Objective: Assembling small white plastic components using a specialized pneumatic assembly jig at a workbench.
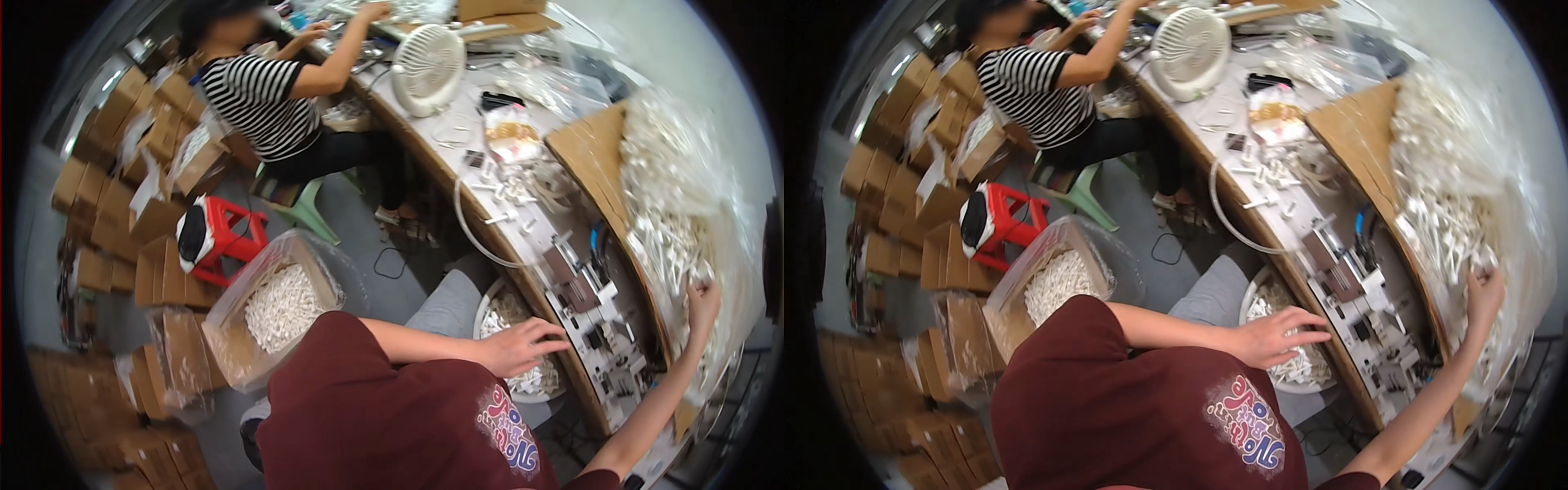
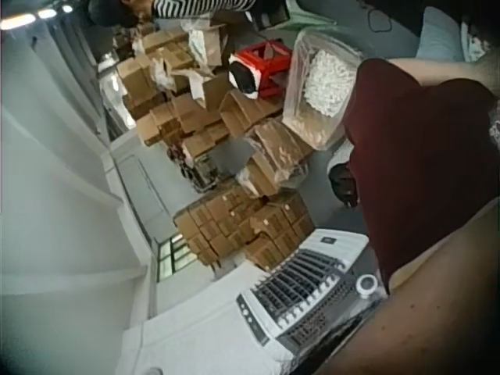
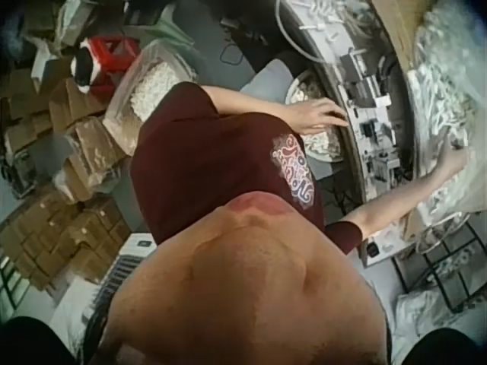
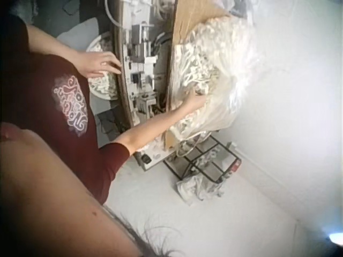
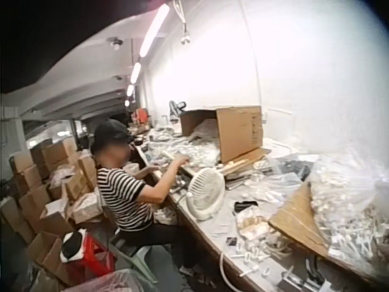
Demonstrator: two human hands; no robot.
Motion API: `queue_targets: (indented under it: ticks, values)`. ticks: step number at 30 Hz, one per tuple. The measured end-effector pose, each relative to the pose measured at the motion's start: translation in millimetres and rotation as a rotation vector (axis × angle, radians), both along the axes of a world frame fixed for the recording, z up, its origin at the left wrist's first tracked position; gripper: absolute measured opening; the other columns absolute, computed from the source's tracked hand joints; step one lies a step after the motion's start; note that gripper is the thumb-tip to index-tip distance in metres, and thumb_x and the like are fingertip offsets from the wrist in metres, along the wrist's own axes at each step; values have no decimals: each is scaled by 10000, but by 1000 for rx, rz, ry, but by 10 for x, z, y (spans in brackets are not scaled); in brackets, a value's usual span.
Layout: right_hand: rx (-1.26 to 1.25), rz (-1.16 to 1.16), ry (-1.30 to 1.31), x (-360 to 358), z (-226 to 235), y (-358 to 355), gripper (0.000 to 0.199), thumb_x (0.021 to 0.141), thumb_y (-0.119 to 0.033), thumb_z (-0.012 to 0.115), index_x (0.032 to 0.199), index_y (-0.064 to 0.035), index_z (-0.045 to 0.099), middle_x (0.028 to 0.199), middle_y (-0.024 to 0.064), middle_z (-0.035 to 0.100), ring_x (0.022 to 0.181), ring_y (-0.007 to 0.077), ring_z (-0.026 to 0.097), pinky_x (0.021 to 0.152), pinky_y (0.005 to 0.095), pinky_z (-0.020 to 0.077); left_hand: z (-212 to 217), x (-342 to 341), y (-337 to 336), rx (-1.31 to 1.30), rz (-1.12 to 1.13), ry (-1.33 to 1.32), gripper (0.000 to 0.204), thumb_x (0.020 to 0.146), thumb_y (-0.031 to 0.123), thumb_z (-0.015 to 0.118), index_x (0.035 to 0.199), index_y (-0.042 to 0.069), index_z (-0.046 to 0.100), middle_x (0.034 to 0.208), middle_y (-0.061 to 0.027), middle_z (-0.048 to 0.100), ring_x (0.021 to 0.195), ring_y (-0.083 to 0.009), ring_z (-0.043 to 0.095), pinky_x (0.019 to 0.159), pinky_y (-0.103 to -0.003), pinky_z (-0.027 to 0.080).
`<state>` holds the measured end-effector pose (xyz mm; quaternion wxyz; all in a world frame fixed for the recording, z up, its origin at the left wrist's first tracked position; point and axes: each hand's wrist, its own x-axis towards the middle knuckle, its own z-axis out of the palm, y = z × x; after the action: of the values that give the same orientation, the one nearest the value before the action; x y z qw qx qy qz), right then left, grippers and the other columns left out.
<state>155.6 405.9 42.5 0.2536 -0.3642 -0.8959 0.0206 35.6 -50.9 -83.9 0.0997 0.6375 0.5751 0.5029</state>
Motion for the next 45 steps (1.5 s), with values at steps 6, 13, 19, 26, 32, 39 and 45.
queue_targets:
  ticks: [6, 13, 19, 26, 32, 39, 45]
  values:
    - [59, 54, 284, -46, 196, -623, 288, 902, -248, 747, 997, 8, 655, 813, 70, 653, 668, 140, 569, 644, 292, 484, 330, -31, 297, 199, 87, -16, 621, 820, 39, 675, 1406, 98, 476, 1388, -153, 448, 1234, -362, 473, 1019, -463, 420]
    - [-213, 214, 787, -32, 73, -1112, 190, 933, -146, 724, 1046, 0, 680, 965, 30, 704, 840, 95, 638, 759, 255, 517, 865, -266, 548, 283, 127, -39, 482, 816, 66, 702, 1284, 81, 589, 1305, -131, 544, 1157, -323, 551, 992, -444, 431]
    - [-908, 224, 1155, -158, 115, -2337, 144, 929, -78, 669, 1053, -11, 695, 948, 78, 734, 668, 76, 608, 628, 230, 509, 1079, -339, 612, 223, 112, -8, 608, 784, 89, 772, 1358, 60, 574, 1391, -179, 507, 1209, -348, 540, 1009, -431, 457]
    - [-1448, 270, 1183, 156, -110, -2849, 116, 900, -80, 714, 968, 11, 691, 865, 62, 702, 623, 77, 609, 556, 228, 520, 1044, -165, 604, 63, -92, -3, 458, 795, -36, 754, 1242, 0, 659, 1164, -148, 677, 974, -268, 690, 797, -344, 564]
    - [-1325, 84, 1133, 413, -229, -2971, 226, 914, -97, 705, 1083, 44, 657, 919, 141, 721, 632, 97, 637, 585, 232, 525, 979, -107, 551, -14, -152, -25, 339, 744, 7, 813, 1070, -2, 721, 1156, -139, 671, 873, -244, 703, 749, -329, 580]
    - [-1167, 15, 1236, 580, -224, -3079, 253, 944, -62, 656, 1163, 59, 615, 1060, 181, 703, 804, 116, 653, 721, 245, 529, 731, -29, 661, -62, -70, 58, 330, 775, -23, 776, 1100, 10, 724, 1279, -119, 643, 927, -206, 697, 776, -316, 596]
    - [-1005, -27, 1165, 623, -314, -3165, 229, 960, -70, 643, 1164, 32, 627, 1079, 141, 707, 832, 95, 642, 741, 237, 525, 495, -30, 840, -2, 27, 390, 285, 775, 45, 756, 1059, 25, 728, 1215, -84, 695, 854, -208, 694, 725, -310, 556]
